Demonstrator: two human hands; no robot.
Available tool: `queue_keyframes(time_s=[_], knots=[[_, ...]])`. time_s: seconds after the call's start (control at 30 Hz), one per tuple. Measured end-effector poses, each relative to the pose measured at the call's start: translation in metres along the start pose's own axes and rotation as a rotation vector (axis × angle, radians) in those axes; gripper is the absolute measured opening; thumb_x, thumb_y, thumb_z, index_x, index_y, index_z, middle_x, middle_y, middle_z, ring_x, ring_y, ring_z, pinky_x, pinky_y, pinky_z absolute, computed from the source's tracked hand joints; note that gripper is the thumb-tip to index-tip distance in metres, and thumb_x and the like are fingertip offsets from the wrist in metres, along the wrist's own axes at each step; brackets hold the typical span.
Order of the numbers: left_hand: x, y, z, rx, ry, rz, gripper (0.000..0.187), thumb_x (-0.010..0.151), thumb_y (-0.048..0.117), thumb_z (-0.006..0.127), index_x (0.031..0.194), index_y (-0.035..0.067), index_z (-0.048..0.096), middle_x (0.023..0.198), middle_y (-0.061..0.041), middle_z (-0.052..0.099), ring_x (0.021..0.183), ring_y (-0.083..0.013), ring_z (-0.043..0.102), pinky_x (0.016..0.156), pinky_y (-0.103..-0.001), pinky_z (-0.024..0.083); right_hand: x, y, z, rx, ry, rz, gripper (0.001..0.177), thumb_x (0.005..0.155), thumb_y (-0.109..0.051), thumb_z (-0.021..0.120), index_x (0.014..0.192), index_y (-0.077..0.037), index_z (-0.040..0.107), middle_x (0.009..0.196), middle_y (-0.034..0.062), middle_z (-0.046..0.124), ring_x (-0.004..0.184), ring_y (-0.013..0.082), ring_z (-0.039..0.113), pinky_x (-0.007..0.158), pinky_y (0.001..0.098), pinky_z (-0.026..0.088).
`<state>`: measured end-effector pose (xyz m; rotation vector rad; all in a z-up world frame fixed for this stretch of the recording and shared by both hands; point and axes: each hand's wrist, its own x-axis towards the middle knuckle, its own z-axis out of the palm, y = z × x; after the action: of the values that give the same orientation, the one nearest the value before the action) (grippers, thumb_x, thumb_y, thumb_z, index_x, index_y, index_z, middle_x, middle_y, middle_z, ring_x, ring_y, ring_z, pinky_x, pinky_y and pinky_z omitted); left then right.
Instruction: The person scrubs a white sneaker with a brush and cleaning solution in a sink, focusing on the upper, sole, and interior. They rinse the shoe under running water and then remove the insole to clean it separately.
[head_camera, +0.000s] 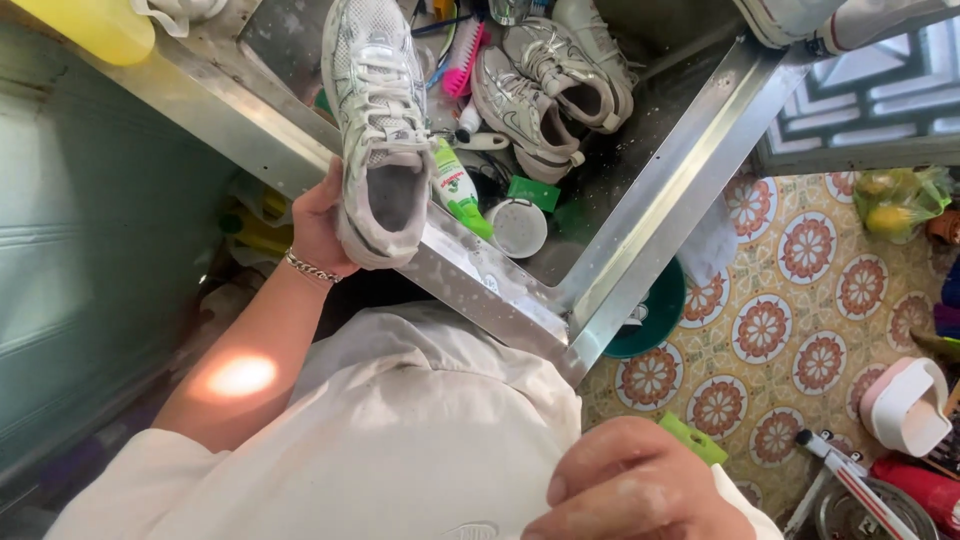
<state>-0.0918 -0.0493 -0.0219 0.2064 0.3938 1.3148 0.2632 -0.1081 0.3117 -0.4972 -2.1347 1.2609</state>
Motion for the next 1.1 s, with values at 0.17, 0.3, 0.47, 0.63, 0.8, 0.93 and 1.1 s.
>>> queue_keyframes(time_s=[0.17,0.3,0.47,0.63,0.8,0.93,1.1], knots=[[0.001,0.007,0.007,-0.073,-0.010,-0.052,0.075,0.120,0.050,0.080,0.173,-0.002,0.067,0.170,-0.022,0.075,0.158,-0.0395,0.071,0.141,-0.058,0.056,0.028,0.004,0.032,0.096,0.320,0.047,0.019,0.118,-0.022,0.074,0.099,-0.022,0.073,0.091,0.0072,0.093,0.070,0.0233,0.085,0.069,0.0279,0.081],[0.000,0.006,0.017,-0.107,0.031,-0.109,0.080,0.115,0.052,0.084,0.173,-0.001,0.067,0.168,-0.023,0.074,0.155,-0.0425,0.071,0.138,-0.063,0.057,0.030,-0.013,-0.002,-0.031,0.169,0.120,0.039,0.125,-0.027,0.061,0.095,-0.011,0.081,0.106,0.0030,0.093,0.088,0.0223,0.092,0.084,0.0282,0.085],[-0.001,0.003,0.004,-0.060,0.030,-0.076,0.077,0.118,0.052,0.081,0.173,0.001,0.068,0.168,-0.022,0.074,0.155,-0.0416,0.072,0.136,-0.061,0.059,0.023,0.042,-0.030,0.081,0.108,0.002,0.036,0.132,-0.034,0.060,0.110,-0.013,0.077,0.109,0.0072,0.091,0.090,0.0264,0.095,0.086,0.0405,0.089],[0.004,-0.020,-0.026,-0.121,-0.074,-0.015,0.074,0.132,0.050,0.043,0.186,0.000,0.055,0.190,-0.025,0.057,0.182,-0.0378,0.049,0.153,-0.063,0.036,0.067,0.277,-0.001,-0.129,0.895,-0.021,0.009,0.126,0.013,0.065,0.133,0.007,0.062,0.086,0.0245,0.072,0.060,0.0413,0.077,0.061,0.0519,0.069],[0.002,-0.028,-0.058,-0.145,0.183,-0.136,0.073,0.122,0.053,0.059,0.165,-0.004,0.074,0.164,-0.034,0.077,0.154,-0.0514,0.074,0.139,-0.076,0.050,0.060,0.455,0.015,-0.516,-0.424,1.069,0.032,0.104,-0.018,0.093,0.114,0.013,0.094,0.095,0.0355,0.088,0.090,0.0510,0.088,0.080,0.0626,0.069],[0.002,-0.032,-0.052,-0.129,0.197,-0.126,0.071,0.123,0.051,0.059,0.164,-0.004,0.075,0.162,-0.035,0.078,0.152,-0.0504,0.076,0.137,-0.077,0.051,0.060,0.531,0.050,-0.550,-0.800,1.243,0.042,0.100,-0.031,0.087,0.119,0.006,0.093,0.105,0.0318,0.089,0.098,0.0519,0.087,0.088,0.0708,0.069],[-0.002,-0.020,-0.008,-0.201,0.251,-0.140,0.065,0.123,0.047,0.064,0.162,-0.002,0.078,0.159,-0.032,0.081,0.152,-0.0529,0.075,0.139,-0.075,0.049,0.017,0.622,0.093,-0.806,-0.734,1.165,0.029,0.113,-0.019,0.074,0.125,0.001,0.092,0.112,0.0256,0.090,0.108,0.0493,0.087,0.103,0.0710,0.066]])
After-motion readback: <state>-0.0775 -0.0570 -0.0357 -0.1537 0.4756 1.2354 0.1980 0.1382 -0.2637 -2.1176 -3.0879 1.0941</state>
